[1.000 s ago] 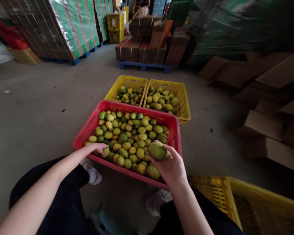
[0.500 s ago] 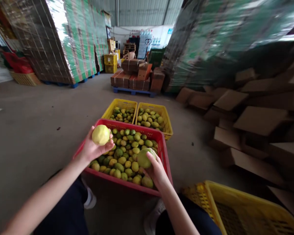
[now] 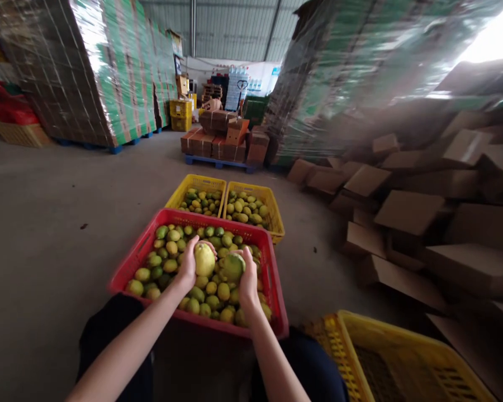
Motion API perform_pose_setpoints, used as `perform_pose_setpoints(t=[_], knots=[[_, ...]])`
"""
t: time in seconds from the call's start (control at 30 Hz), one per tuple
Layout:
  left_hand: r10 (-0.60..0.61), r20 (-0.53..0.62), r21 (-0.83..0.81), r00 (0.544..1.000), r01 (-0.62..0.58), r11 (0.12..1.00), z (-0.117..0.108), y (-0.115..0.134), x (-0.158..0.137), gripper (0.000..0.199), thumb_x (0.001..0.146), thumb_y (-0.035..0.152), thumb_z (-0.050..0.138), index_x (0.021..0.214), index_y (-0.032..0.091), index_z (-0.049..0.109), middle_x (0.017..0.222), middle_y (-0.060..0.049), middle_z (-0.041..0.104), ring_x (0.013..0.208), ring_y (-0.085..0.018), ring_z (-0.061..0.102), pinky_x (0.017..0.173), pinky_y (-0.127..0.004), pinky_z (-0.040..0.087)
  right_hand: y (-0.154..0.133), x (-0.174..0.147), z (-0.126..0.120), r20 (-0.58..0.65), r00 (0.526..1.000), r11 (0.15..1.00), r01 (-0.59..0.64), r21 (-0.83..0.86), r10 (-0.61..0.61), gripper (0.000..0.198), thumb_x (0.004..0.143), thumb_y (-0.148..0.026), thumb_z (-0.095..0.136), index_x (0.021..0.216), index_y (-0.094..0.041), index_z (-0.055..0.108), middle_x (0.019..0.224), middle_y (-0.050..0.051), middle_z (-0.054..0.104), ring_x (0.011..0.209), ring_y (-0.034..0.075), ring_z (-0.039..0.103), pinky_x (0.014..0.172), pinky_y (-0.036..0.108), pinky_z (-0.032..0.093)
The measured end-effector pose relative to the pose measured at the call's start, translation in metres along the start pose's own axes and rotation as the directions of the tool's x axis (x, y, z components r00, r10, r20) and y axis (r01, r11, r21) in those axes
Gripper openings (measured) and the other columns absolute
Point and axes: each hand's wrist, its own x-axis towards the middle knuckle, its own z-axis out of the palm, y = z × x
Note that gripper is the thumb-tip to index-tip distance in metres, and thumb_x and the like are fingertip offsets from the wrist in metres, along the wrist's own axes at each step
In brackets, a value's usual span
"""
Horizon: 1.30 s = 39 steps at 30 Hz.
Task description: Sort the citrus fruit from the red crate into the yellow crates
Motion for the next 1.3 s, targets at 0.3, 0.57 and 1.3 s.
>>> perform_pose_setpoints(t=[0.3, 0.57, 1.3], knots=[[0.360, 0.058, 0.297, 0.931, -0.361, 0.884, 0.029, -0.010, -0.012, 0.046, 0.084, 0.044, 0.038, 0.063, 0.015, 0.066, 0.070, -0.006, 0.069, 0.074, -0.019, 0.063, 0.068, -0.026, 0.046, -0.022, -0.008, 0.008, -0.066, 0.917, 0.898, 0.368, -0.239, -0.394, 0.039, 0.088, -0.043, 0.037, 0.070, -0.020, 0.062, 0.068, 0.000, 0.061, 0.067, 0.016, 0.054, 0.068, 0.026, 0.041], [0.415, 0.081, 0.373, 0.906, -0.414, 0.830, 0.023, -0.007, -0.009, 0.046, 0.084, 0.044, 0.037, 0.061, 0.017, 0.066, 0.073, -0.006, 0.070, 0.079, -0.020, 0.063, 0.073, -0.028, 0.046, -0.022, -0.009, 0.015, -0.045, 0.945, 0.930, 0.310, -0.198, -0.324, 0.037, 0.087, -0.044, 0.038, 0.069, -0.020, 0.061, 0.067, 0.000, 0.059, 0.067, 0.016, 0.053, 0.067, 0.025, 0.041], [0.574, 0.247, 0.463, 0.781, -0.616, 0.638, 0.007, 0.017, -0.025, 0.045, 0.084, 0.045, 0.041, 0.069, 0.018, 0.074, 0.072, -0.008, 0.069, 0.074, -0.022, 0.062, 0.071, -0.031, 0.045, -0.016, -0.010, 0.017, 0.244, 0.935, 0.933, 0.307, -0.191, -0.258, 0.022, 0.068, -0.040, 0.067, 0.074, -0.020, 0.064, 0.067, -0.003, 0.060, 0.063, 0.014, 0.050, 0.061, 0.025, 0.040]])
